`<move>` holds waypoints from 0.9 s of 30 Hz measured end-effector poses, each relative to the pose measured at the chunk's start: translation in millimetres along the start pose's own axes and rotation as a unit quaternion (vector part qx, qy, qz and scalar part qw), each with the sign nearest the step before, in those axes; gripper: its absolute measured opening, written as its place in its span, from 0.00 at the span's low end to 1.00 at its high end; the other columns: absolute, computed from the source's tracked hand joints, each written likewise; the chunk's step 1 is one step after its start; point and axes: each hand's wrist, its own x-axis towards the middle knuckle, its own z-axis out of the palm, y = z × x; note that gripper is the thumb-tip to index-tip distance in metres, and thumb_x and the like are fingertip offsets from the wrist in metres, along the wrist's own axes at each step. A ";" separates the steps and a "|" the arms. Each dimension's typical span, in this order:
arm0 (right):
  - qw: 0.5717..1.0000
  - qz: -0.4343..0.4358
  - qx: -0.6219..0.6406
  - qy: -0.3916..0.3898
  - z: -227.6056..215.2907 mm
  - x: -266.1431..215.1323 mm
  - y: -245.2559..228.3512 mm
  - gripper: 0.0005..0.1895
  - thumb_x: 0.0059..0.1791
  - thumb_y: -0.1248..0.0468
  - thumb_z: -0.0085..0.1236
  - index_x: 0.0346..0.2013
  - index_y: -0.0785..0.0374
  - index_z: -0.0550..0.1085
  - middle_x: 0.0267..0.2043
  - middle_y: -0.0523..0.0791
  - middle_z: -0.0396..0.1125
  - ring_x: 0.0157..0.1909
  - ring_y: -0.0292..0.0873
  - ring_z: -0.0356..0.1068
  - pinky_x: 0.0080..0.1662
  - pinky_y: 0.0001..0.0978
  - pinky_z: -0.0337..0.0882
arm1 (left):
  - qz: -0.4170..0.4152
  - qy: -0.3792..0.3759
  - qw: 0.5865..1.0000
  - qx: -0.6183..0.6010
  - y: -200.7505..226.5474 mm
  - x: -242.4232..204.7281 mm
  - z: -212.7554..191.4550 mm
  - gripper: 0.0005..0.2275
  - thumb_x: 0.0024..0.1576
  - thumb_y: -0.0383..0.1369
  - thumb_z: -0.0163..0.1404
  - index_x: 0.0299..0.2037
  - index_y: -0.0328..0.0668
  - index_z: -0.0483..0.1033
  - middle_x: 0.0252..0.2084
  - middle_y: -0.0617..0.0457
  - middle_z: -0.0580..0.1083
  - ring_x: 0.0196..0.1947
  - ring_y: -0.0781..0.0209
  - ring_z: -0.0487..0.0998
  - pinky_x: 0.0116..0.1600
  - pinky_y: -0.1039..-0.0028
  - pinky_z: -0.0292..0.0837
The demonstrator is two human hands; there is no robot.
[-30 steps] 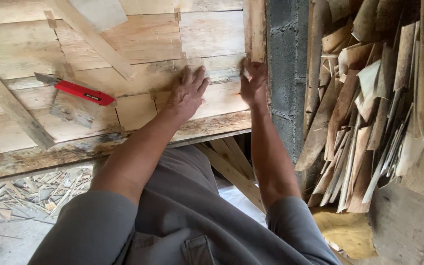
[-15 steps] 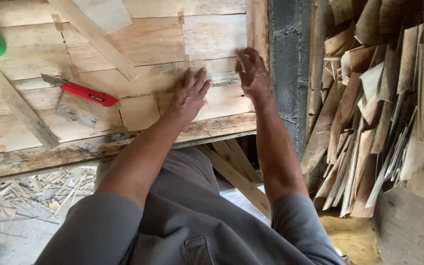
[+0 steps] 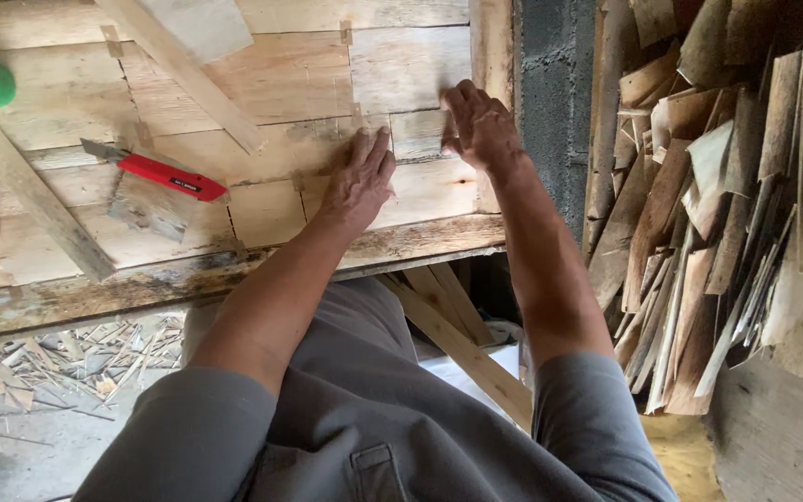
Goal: Cutting and assembling bamboo strips to make a woven or tiled mat.
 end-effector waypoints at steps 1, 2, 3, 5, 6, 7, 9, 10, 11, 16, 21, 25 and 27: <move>1.000 0.000 0.000 0.000 5.3 3.3 3.6 0.40 0.36 0.54 0.79 0.57 0.60 0.69 0.52 0.47 0.66 0.53 0.48 0.68 0.54 0.42 0.71 | 0.000 0.000 1.000 0.000 0.2 2.1 8.2 0.32 0.61 0.50 0.50 0.68 0.34 0.59 0.76 0.37 0.48 0.73 0.33 0.50 0.72 0.51 0.56; 0.999 0.021 0.008 -0.022 10.4 6.7 7.5 0.35 0.40 0.56 0.76 0.58 0.59 0.70 0.51 0.48 0.66 0.50 0.47 0.68 0.53 0.39 0.73 | -0.007 0.018 1.000 -0.024 0.0 4.6 16.0 0.33 0.59 0.49 0.51 0.68 0.34 0.59 0.76 0.37 0.48 0.73 0.33 0.50 0.71 0.55 0.59; 0.998 0.043 0.016 -0.044 15.4 10.0 11.5 0.31 0.44 0.59 0.74 0.59 0.58 0.71 0.51 0.48 0.66 0.47 0.47 0.69 0.51 0.36 0.75 | -0.013 0.036 0.998 -0.048 -0.1 7.3 23.8 0.33 0.58 0.48 0.53 0.68 0.34 0.59 0.76 0.38 0.48 0.73 0.32 0.50 0.69 0.60 0.62; 0.997 0.051 0.011 -0.061 16.0 15.1 14.6 0.22 0.48 0.57 0.70 0.55 0.57 0.74 0.52 0.48 0.66 0.46 0.46 0.69 0.48 0.35 0.77 | -0.014 0.031 0.998 -0.050 0.3 7.3 22.4 0.32 0.58 0.46 0.54 0.67 0.31 0.60 0.77 0.37 0.48 0.74 0.33 0.50 0.69 0.61 0.64; 0.995 0.058 0.006 -0.079 16.3 17.4 16.5 0.14 0.52 0.56 0.66 0.50 0.56 0.76 0.53 0.47 0.65 0.45 0.46 0.70 0.44 0.34 0.79 | -0.015 0.027 0.998 -0.054 0.7 7.6 21.8 0.32 0.59 0.44 0.55 0.66 0.28 0.61 0.77 0.35 0.49 0.75 0.33 0.50 0.69 0.63 0.67; 0.995 0.059 0.007 -0.079 4.0 15.5 13.8 0.14 0.52 0.56 0.66 0.50 0.56 0.76 0.53 0.47 0.65 0.45 0.46 0.70 0.44 0.34 0.79 | -0.014 0.026 0.998 -0.054 0.5 8.6 18.8 0.32 0.59 0.44 0.55 0.66 0.28 0.61 0.77 0.35 0.49 0.75 0.33 0.50 0.69 0.63 0.67; 0.991 0.083 0.087 -0.055 -20.2 13.2 6.9 0.09 0.49 0.60 0.65 0.40 0.59 0.79 0.47 0.45 0.70 0.42 0.42 0.70 0.49 0.35 0.75 | -0.042 0.003 0.993 -0.114 -0.7 9.0 12.9 0.28 0.58 0.41 0.55 0.63 0.32 0.62 0.77 0.38 0.46 0.75 0.34 0.48 0.64 0.61 0.69; 0.991 0.083 0.087 -0.055 -21.3 7.0 11.9 0.09 0.49 0.60 0.65 0.40 0.59 0.79 0.47 0.45 0.70 0.42 0.42 0.70 0.49 0.35 0.75 | -0.042 0.003 0.993 -0.114 -1.0 8.6 18.5 0.28 0.58 0.41 0.55 0.63 0.32 0.62 0.77 0.38 0.46 0.75 0.34 0.48 0.64 0.61 0.69; 0.990 0.091 0.107 -0.024 -22.6 0.8 16.7 0.06 0.52 0.62 0.64 0.40 0.60 0.78 0.46 0.46 0.72 0.42 0.42 0.72 0.47 0.35 0.76 | -0.037 0.023 0.992 -0.118 -1.3 8.2 23.9 0.26 0.58 0.40 0.55 0.62 0.32 0.63 0.77 0.38 0.47 0.75 0.34 0.48 0.65 0.61 0.68; 0.950 0.186 0.228 0.105 -11.8 -21.9 0.0 0.08 0.59 0.64 0.57 0.39 0.66 0.74 0.40 0.49 0.74 0.38 0.42 0.75 0.37 0.33 0.77 | -0.018 0.046 0.995 -0.084 -2.4 6.2 19.1 0.25 0.59 0.41 0.55 0.60 0.31 0.65 0.77 0.37 0.49 0.75 0.33 0.49 0.68 0.60 0.67; 0.648 0.388 0.625 0.197 43.0 -29.3 -60.7 0.08 0.52 0.68 0.57 0.46 0.64 0.73 0.40 0.49 0.77 0.36 0.42 0.80 0.38 0.35 0.81 | -0.005 0.033 0.998 -0.060 -4.9 8.4 27.3 0.28 0.58 0.44 0.57 0.61 0.30 0.65 0.76 0.34 0.49 0.74 0.31 0.49 0.72 0.60 0.62; 0.589 0.444 0.647 0.194 80.8 -38.8 -84.6 0.09 0.50 0.70 0.59 0.45 0.65 0.74 0.39 0.49 0.77 0.33 0.41 0.78 0.31 0.32 0.78 | -0.034 0.025 0.993 -0.109 -4.7 7.3 15.0 0.32 0.53 0.44 0.59 0.62 0.31 0.62 0.76 0.39 0.48 0.74 0.34 0.49 0.72 0.58 0.57; 0.565 0.430 0.673 0.208 102.6 -43.4 -81.1 0.08 0.51 0.70 0.58 0.44 0.65 0.74 0.37 0.48 0.77 0.31 0.39 0.75 0.27 0.28 0.73 | -0.044 0.002 0.993 -0.107 -3.7 6.0 11.0 0.29 0.57 0.45 0.59 0.60 0.33 0.64 0.78 0.40 0.48 0.77 0.36 0.49 0.77 0.57 0.55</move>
